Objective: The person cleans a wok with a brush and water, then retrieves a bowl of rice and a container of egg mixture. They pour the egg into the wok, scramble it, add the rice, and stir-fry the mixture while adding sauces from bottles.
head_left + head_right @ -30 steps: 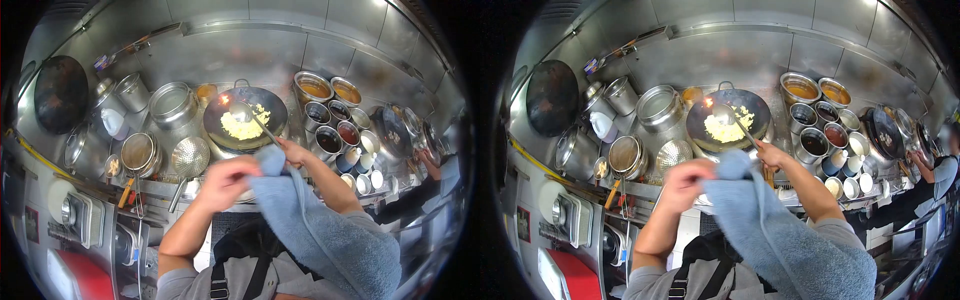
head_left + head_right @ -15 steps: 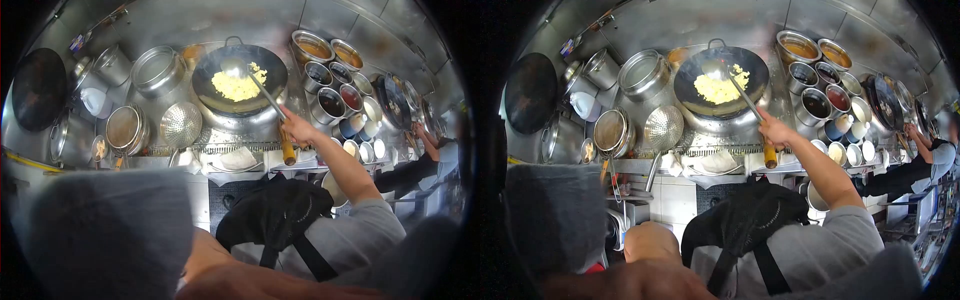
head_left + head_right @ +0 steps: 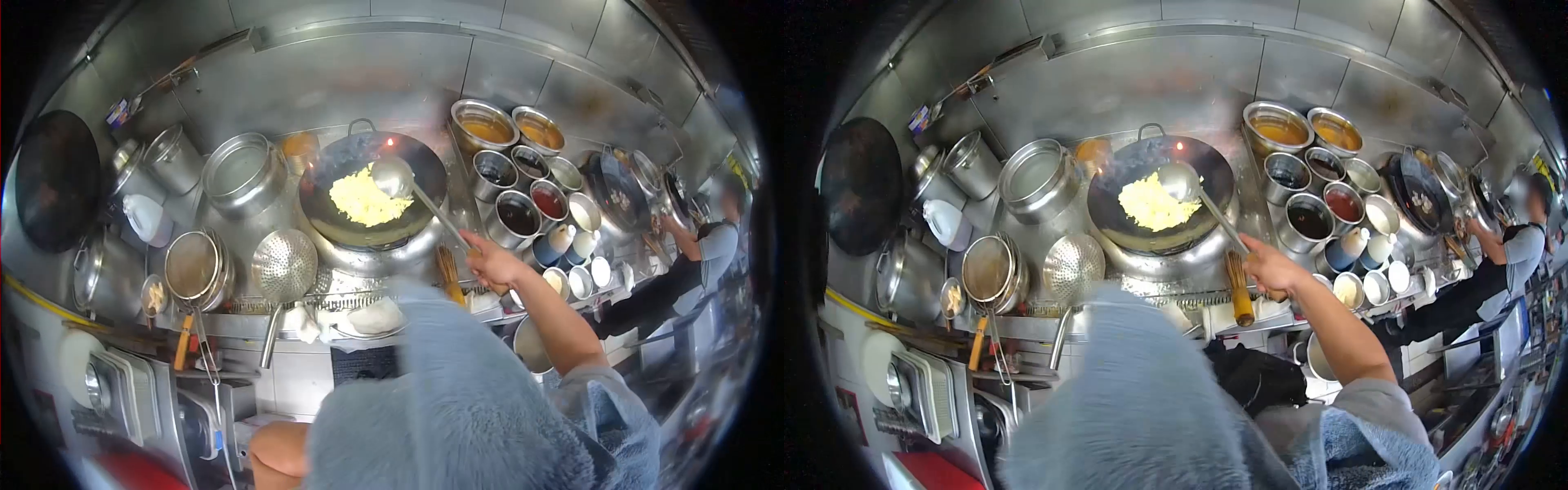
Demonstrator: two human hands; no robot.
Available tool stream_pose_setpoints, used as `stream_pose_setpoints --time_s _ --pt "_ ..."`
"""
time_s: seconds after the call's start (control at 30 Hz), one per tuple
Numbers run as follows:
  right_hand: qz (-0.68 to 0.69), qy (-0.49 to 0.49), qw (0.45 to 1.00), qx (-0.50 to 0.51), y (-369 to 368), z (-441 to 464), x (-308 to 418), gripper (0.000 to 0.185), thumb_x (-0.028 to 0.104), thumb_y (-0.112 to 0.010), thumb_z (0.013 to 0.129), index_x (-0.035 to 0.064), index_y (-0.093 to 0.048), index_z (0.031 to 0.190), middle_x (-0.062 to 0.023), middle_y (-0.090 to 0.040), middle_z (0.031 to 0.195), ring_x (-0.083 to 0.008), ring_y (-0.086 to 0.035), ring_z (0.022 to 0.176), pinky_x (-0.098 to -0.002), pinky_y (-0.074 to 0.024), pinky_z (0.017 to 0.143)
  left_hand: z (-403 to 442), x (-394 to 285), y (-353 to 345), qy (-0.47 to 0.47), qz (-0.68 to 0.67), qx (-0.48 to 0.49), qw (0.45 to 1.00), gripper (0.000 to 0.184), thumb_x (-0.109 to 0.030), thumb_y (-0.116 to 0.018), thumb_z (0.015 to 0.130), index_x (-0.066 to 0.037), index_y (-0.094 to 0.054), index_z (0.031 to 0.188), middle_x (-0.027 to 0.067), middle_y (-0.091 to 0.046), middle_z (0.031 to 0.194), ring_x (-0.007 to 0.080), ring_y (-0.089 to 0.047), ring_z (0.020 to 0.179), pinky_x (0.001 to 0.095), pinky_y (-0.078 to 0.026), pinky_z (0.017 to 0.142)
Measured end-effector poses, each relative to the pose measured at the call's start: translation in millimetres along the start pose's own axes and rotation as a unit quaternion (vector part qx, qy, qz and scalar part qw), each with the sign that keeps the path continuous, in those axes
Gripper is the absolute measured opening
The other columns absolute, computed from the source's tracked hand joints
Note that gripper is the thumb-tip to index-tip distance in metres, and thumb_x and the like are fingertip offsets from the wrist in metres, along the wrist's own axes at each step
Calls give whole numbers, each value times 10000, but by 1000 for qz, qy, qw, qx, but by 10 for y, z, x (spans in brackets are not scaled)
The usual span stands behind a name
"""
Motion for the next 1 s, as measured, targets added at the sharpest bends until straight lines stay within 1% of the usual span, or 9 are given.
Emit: stream_pose_setpoints --time_s 0.23,0.3,0.37,0.4,0.6,0.77,0.87,0.97,1.0 --pt "146 -43 988 30 439 456 -231 731 60 -502 918 200 -127 1530 -22 -469 684 -111 -451 467 -269 -388 414 -481 133 237 192 110 32 975 392 -89 -695 737 -5 -641 1116 178 -630 1159 347 -586 1079 446 -439 965" --pt "9 40 999 -13 449 754 -145 773 96 -530 899 192 -96 1531 -85 -555 729 -159 -511 482 -288 -418 419 -979 414 754 347 286 -20 893 399 -91 -694 737 -3 -639 1122 179 -630 1161 347 -584 1084 444 -437 970" --pt "-139 30 986 -91 162 1083 -84 787 110 -542 885 182 -95 1529 -148 -596 788 -221 -554 524 -332 -452 454 -1312 1046 1547 339 366 -90 862 300 -103 -626 802 2 -649 1081 203 -637 1122 329 -598 1062 384 -465 917" --pt "-292 11 942 -166 54 1222 -51 801 124 -554 872 171 -93 1526 -212 -637 847 -284 -598 565 -377 -486 489 -1070 1102 1646 459 441 -228 737 237 -69 -574 818 16 -664 1020 176 -687 966 326 -649 943 365 -495 864" --pt "-404 141 904 11 -248 896 -299 836 154 -544 852 250 -60 1527 -292 -578 1172 -396 -615 990 -445 -479 902 -427 1920 2210 196 665 -259 673 227 -128 -599 863 -60 -636 1076 176 -601 1100 371 -565 1039 431 -454 919" --pt "-462 29 883 82 265 -181 135 833 140 -525 844 336 -77 1519 -268 -587 1182 -395 -614 1015 -473 -480 895 -557 2394 2525 370 681 -172 609 193 -217 -546 889 -50 -636 920 167 -644 875 352 -605 900 484 -452 799" --pt "-571 3 821 -20 362 -172 101 847 95 -484 835 400 -70 1508 -228 -657 1003 -360 -656 876 -467 -516 755 -671 2314 2308 335 721 -201 572 232 -250 -526 903 -53 -621 825 161 -648 820 347 -612 845 498 -448 749" --pt "-571 -36 813 -111 211 -98 84 819 92 -494 840 385 -120 1507 -206 -664 997 -365 -661 849 -476 -513 747 -900 2023 1779 323 730 -152 583 304 -296 -581 874 -53 -642 702 176 -639 690 381 -622 669 506 -472 644" --pt "-570 -33 814 -110 223 -207 83 819 92 -494 840 385 -120 1507 -206 -664 997 -365 -661 849 -476 -513 747 -1049 1950 1575 267 691 -143 656 336 -347 -637 833 -73 -639 639 165 -614 622 377 -620 598 495 -487 580"
Point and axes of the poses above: each hand's wrist, its own z-axis towards the middle knuckle, its own y-axis out of the back of the hand, x = y × z, the point moved 3 cm from there along z, towards the middle knuckle
